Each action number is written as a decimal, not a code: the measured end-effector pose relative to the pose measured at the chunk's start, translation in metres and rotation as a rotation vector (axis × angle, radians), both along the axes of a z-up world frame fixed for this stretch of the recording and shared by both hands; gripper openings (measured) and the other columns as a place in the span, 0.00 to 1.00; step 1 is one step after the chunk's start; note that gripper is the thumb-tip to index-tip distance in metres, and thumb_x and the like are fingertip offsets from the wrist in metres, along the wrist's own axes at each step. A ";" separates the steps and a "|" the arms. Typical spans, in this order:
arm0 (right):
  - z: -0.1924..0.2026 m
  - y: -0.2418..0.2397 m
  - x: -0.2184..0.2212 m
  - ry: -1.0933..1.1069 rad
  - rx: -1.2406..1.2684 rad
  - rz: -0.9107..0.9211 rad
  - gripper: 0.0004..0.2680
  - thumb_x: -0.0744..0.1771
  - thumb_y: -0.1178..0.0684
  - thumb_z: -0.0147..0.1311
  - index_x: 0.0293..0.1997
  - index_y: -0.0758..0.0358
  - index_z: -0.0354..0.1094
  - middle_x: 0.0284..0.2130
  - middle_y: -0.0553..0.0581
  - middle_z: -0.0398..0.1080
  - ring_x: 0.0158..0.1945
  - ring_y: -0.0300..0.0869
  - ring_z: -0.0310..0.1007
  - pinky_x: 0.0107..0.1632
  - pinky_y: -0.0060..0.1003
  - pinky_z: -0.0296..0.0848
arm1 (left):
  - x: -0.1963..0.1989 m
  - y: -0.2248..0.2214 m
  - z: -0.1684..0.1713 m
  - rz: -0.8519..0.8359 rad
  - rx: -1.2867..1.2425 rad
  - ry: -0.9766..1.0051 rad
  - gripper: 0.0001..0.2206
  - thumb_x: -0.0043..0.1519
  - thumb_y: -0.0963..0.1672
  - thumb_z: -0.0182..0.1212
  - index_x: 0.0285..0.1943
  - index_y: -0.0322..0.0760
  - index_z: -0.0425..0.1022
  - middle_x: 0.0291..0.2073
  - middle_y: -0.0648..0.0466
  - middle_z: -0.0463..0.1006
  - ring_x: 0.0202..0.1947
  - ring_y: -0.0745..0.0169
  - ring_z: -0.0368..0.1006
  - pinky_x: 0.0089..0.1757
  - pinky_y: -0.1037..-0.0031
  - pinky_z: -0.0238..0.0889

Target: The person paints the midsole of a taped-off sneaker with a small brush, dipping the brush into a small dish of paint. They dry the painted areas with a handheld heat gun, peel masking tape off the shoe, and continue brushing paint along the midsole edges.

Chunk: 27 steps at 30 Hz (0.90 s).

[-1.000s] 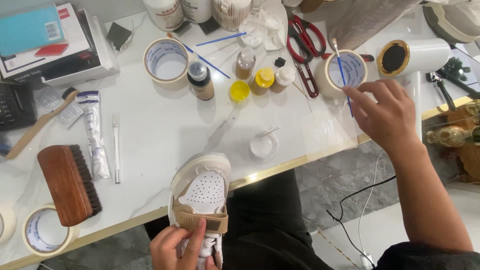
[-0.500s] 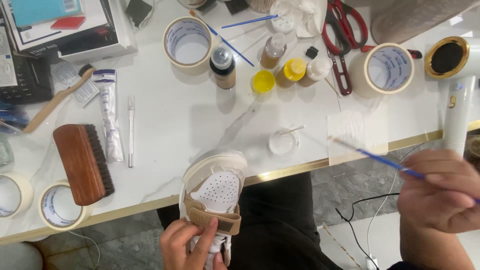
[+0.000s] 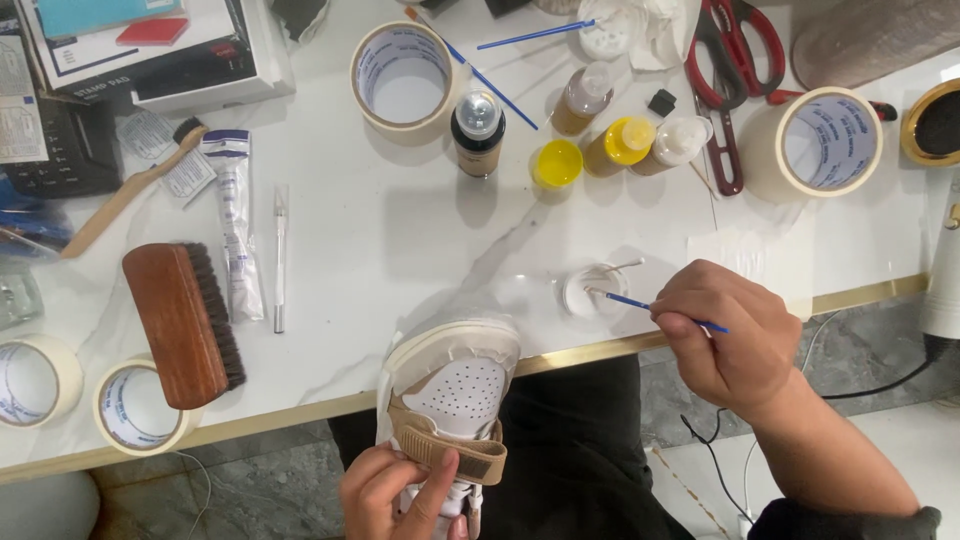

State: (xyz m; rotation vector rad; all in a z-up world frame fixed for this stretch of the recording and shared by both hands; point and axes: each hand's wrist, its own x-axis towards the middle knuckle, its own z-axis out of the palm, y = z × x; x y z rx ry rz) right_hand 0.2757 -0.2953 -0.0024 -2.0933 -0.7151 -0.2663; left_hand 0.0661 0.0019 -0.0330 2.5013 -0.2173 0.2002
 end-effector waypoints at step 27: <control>-0.011 0.013 0.007 0.096 -0.185 -0.023 0.04 0.66 0.63 0.60 0.35 0.67 0.67 0.27 0.58 0.74 0.27 0.44 0.75 0.29 0.34 0.69 | 0.001 0.005 -0.008 -0.035 0.016 -0.064 0.20 0.61 0.50 0.55 0.63 0.50 0.75 0.45 0.56 0.61 0.51 0.55 0.60 0.54 0.59 0.66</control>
